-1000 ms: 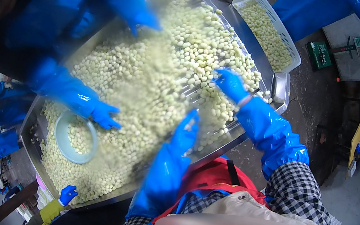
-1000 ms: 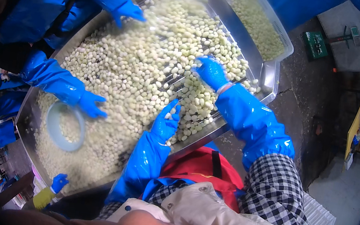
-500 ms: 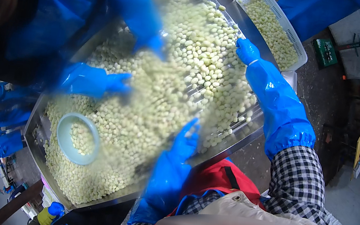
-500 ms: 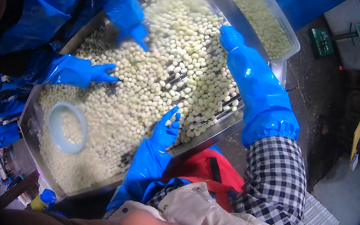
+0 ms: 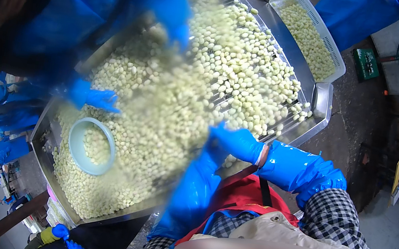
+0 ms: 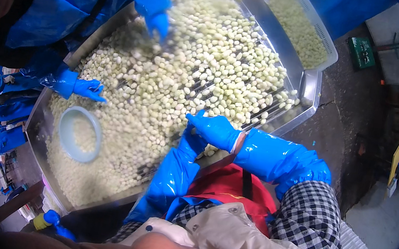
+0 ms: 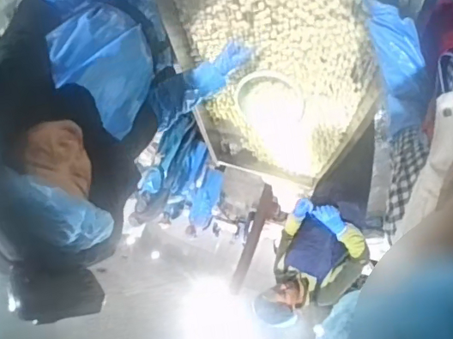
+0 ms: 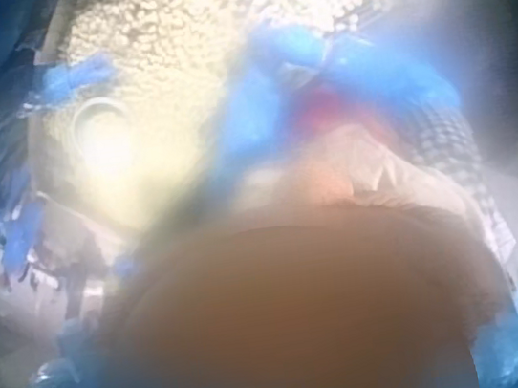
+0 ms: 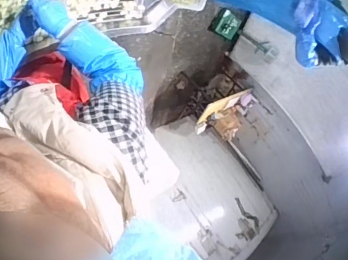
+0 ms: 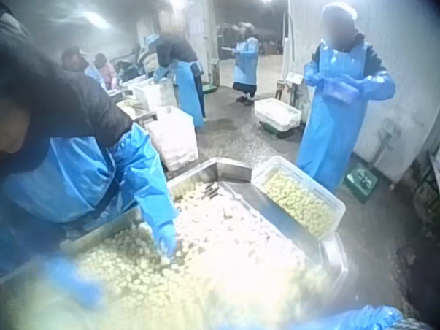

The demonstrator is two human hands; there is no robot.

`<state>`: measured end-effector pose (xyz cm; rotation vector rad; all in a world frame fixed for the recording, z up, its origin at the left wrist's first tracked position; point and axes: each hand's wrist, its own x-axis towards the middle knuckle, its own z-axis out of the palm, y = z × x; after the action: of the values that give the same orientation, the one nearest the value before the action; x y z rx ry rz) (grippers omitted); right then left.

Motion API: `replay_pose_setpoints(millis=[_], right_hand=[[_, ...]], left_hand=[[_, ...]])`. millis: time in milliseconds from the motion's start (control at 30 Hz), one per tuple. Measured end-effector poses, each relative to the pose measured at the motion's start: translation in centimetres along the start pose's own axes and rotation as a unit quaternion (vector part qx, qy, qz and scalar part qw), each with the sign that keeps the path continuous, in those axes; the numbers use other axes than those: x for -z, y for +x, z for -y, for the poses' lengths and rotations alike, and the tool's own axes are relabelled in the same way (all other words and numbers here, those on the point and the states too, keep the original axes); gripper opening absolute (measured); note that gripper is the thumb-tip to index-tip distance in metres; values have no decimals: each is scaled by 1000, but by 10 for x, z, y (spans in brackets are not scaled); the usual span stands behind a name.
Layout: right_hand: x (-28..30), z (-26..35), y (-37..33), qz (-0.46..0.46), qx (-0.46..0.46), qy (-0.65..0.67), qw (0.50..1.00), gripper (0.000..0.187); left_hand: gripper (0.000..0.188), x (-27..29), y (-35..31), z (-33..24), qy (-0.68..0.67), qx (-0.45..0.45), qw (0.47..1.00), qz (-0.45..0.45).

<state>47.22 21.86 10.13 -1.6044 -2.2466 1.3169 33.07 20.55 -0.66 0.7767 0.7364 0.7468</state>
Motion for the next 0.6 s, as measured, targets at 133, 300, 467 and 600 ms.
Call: replay_pose_setpoints(millis=[133, 300, 467, 600], right_hand=[[20, -11, -2, -119, 67, 96, 986, 31], [45, -66, 13, -9, -80, -133, 988, 22], [74, -115, 66, -348, -45, -108, 930, 22], [91, -146, 122, -258, -2, -229, 939, 19]], left_hand=[[42, 9, -10, 11, -343, 135, 922, -116], [47, 20, -23, -15, -537, 186, 822, -46], [47, 16, -30, -28, -443, 176, 877, -62], [45, 14, -33, -20, -485, 200, 845, -107]])
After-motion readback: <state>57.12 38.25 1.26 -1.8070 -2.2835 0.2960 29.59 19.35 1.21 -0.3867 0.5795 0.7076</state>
